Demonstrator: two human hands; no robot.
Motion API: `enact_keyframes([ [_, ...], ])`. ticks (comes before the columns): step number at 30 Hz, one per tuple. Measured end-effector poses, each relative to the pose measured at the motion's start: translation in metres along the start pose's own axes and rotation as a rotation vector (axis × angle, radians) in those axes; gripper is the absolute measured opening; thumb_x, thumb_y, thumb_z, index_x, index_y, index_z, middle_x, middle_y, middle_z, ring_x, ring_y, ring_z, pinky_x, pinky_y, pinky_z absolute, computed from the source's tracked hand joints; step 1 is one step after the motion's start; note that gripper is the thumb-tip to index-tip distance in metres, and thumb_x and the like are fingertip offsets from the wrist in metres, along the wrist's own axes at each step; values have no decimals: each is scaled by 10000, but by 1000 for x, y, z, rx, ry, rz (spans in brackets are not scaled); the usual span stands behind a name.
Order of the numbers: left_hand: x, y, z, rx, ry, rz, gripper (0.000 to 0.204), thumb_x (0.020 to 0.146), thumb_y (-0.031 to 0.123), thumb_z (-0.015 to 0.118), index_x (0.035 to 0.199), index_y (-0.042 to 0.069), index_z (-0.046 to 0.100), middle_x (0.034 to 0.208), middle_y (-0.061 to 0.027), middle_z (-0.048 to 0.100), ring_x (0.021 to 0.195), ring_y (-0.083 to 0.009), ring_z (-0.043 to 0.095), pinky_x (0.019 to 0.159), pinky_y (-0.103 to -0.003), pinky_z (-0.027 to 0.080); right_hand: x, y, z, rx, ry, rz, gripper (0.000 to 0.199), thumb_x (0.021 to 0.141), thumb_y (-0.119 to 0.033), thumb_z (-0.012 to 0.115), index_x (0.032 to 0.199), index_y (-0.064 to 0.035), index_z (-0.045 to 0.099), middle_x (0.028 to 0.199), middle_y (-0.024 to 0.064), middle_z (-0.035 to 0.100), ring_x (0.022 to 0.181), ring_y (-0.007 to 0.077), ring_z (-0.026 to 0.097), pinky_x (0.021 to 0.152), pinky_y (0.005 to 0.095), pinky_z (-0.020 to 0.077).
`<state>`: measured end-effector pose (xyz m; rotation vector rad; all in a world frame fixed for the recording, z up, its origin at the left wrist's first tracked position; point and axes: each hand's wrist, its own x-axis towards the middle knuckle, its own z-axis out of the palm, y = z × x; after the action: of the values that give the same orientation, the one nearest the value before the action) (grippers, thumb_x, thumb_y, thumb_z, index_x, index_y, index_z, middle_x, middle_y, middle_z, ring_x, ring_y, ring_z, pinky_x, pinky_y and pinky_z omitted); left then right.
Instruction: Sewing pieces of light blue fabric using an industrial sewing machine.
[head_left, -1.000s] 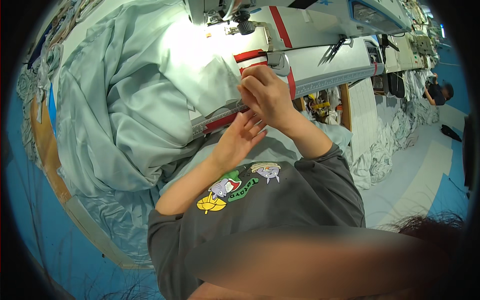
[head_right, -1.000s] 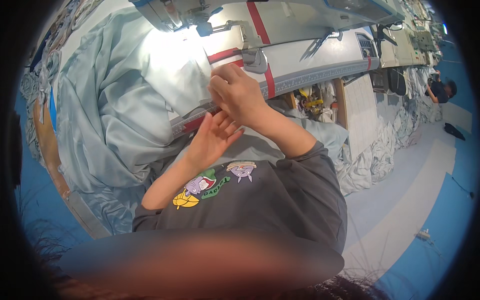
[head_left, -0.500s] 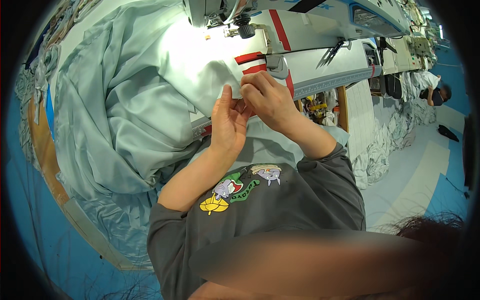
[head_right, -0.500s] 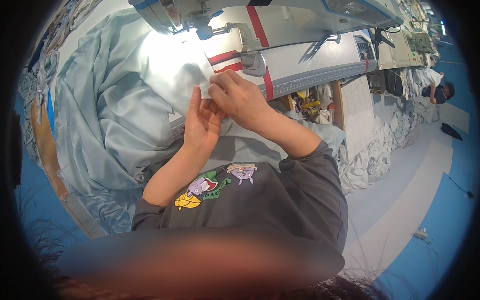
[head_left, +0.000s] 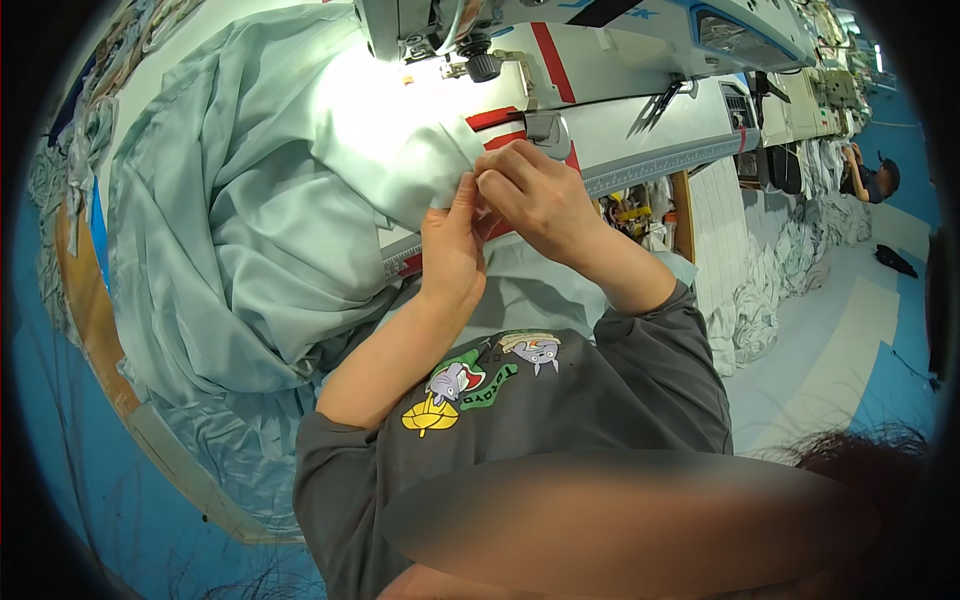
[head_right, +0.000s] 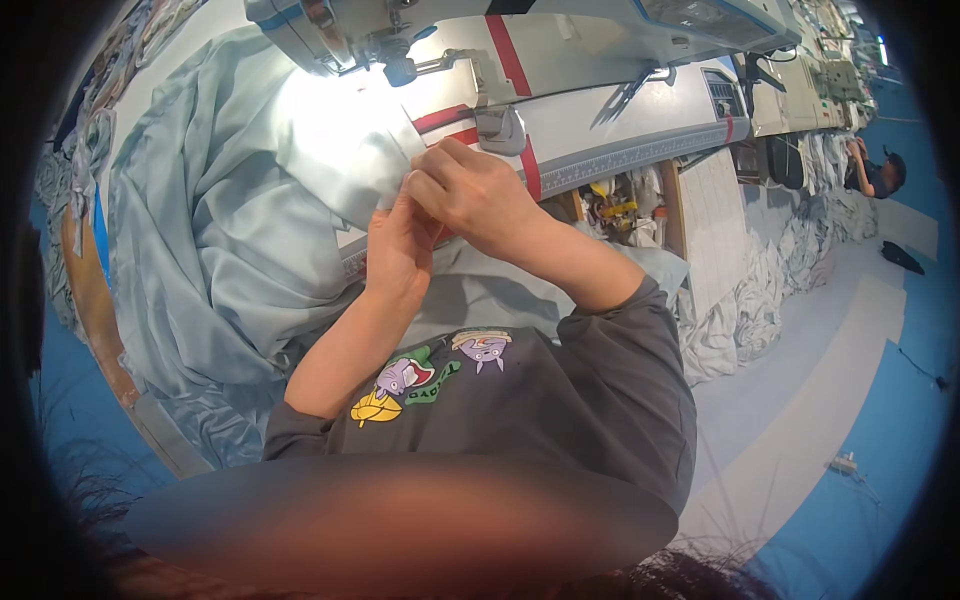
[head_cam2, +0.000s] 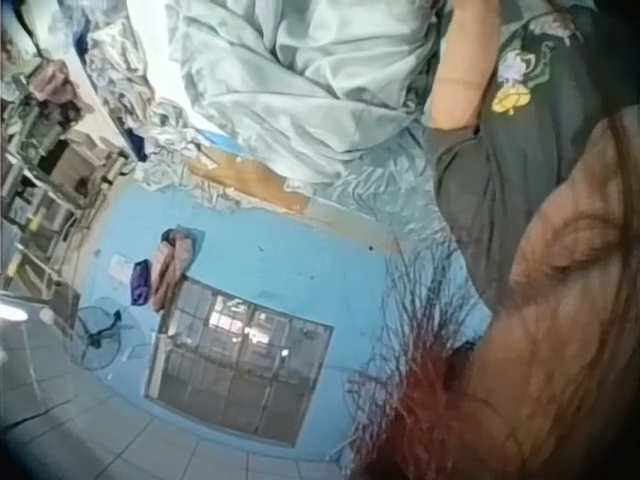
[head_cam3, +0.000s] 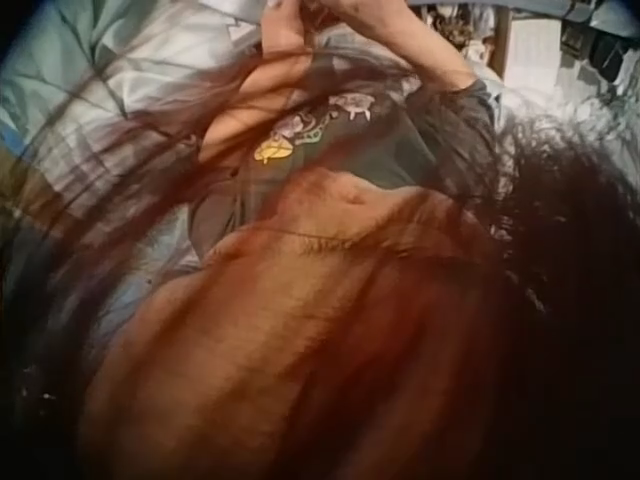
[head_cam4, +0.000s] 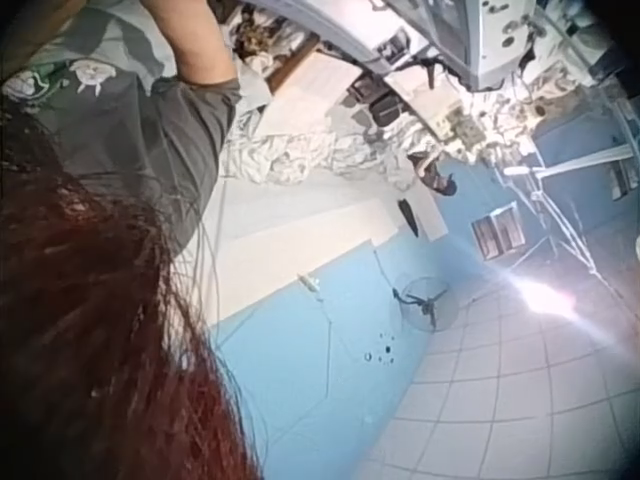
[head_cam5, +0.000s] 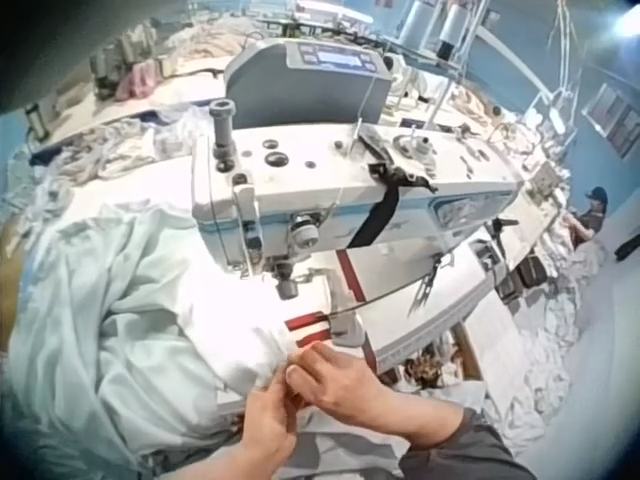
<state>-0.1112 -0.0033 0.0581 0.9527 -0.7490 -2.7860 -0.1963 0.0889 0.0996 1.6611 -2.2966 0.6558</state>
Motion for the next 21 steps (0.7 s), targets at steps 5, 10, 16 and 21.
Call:
enact_keyframes([
  [5, 2, -5, -5, 112, 95, -7, 227, 958, 216, 571, 792, 73, 628, 713, 38, 551, 647, -55, 478, 592, -228, 387, 1, 1, 2, 26, -110, -31, 238, 650, -70, 665, 837, -54, 519, 921, 43, 578, 817, 205, 597, 616, 300, 522],
  [10, 0, -9, -5, 164, 87, 58, 209, 958, 186, 565, 785, 81, 620, 661, 56, 498, 586, -36, 389, 538, -224, 306, 3, 1, 1, 59, -173, -20, 249, 647, -76, 665, 854, -51, 529, 909, 47, 580, 826, 210, 600, 624, 311, 529],
  [16, 3, -12, -14, 163, -21, 108, 211, 967, 182, 538, 805, 80, 626, 693, 57, 524, 604, -26, 385, 545, -214, 316, 8, 2, -4, 115, -223, 17, 259, 655, -86, 677, 868, -35, 539, 877, 55, 599, 832, 219, 610, 630, 324, 532],
  [21, -2, -5, -13, -115, -185, 117, 258, 982, 215, 505, 873, 35, 655, 804, 8, 626, 736, -71, 564, 662, -246, 465, 2, -1, 0, 116, -200, 88, 230, 697, -78, 696, 878, -46, 559, 863, 65, 613, 812, 230, 622, 604, 330, 525],
])
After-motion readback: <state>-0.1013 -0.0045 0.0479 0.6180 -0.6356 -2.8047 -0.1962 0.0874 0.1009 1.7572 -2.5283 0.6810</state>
